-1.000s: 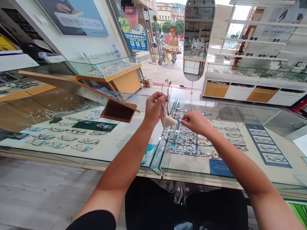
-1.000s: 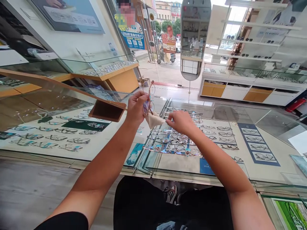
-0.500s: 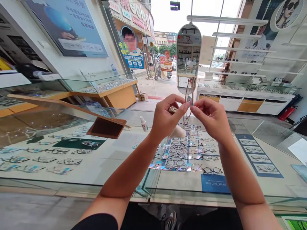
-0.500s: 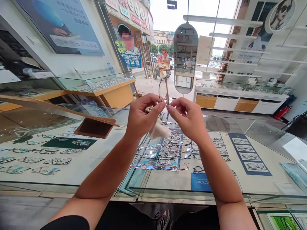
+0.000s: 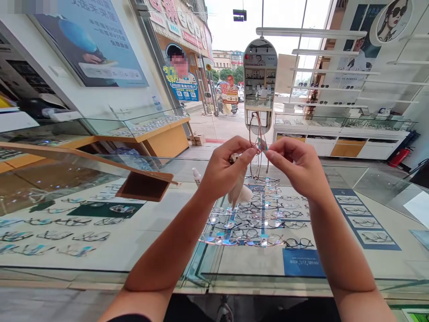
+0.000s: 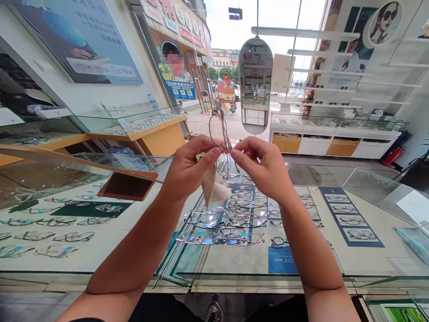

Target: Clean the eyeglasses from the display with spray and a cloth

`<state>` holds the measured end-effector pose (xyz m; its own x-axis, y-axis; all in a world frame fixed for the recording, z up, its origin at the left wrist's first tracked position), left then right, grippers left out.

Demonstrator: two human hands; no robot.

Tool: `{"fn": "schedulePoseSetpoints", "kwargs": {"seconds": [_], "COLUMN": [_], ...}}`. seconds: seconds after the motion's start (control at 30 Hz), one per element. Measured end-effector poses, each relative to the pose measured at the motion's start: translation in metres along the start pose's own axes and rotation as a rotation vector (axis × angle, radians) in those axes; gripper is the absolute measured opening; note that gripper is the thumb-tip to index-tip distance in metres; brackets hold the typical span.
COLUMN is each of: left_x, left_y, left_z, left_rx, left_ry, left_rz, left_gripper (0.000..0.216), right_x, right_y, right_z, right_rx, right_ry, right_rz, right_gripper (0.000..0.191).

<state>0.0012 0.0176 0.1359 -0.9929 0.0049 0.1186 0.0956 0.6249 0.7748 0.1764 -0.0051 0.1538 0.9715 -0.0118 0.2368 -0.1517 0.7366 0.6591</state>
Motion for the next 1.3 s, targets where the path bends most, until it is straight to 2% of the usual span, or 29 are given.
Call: {"fn": "schedulePoseSetpoints", "kwargs": {"seconds": [0.1, 0.17, 0.3, 0.4, 0.53, 0.67, 0.87, 1.17, 1.3], "left_x": [-0.001, -0.001, -0.002, -0.003, -0.006, -0.010, -0.012, -0.008, 0.002], "left_y": [-0.002, -0.002, -0.004, -0.005, -0.006, -0.008, -0.009, -0.008, -0.004], "left_z": [0.001, 0.001, 0.003, 0.003, 0.000, -0.005, -0.005, 0.003, 0.008], "left_rx": [0.004, 0.009, 0.031, 0.033, 0.039, 0.026, 0.032, 0.025, -0.010], "left_ry": [0.008, 0.039, 0.092, 0.104, 0.119, 0.134, 0.111, 0.098, 0.045], "left_rz": [0.000, -0.027, -0.040, -0.022, 0.007, 0.038, 0.029, -0.168, -0.320], "left_gripper": [0.019, 0.017, 0.016, 0.017, 0.018, 0.017, 0.017, 0.018, 0.021], "right_x": [0.009, 0.017, 0.030, 0.029, 0.015, 0.009, 0.009, 0.007, 0.006], "right_y": [-0.005, -0.008, -0.012, -0.013, -0.011, -0.010, -0.009, -0.010, -0.008], "right_z": [0.002, 0.005, 0.013, 0.014, 0.013, 0.011, 0.011, 0.005, -0.009], "right_rx": [-0.024, -0.020, 0.046, 0.086, 0.186, 0.236, 0.256, 0.172, 0.131], "right_ry": [-0.107, -0.242, -0.483, -0.570, -0.694, -0.817, -0.910, -0.884, -0.872], "right_rz": [-0.062, -0.155, -0.378, -0.451, -0.403, -0.373, -0.363, -0.275, -0.222], "right_gripper": [0.018, 0.015, 0.013, 0.021, 0.053, 0.065, 0.062, 0.052, 0.047]}}
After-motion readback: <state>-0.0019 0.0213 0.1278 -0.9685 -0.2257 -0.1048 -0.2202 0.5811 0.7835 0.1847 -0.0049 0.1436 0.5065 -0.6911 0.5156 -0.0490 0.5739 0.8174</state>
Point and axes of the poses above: each hand's wrist, its own y-axis towards the middle knuckle, its own x-axis out of the back of the hand, z = x × y, the point moved 5 cm from there along y, towards the middle knuckle, and after that the axes turned 3 degrees about -z, right-handed, at the moved point
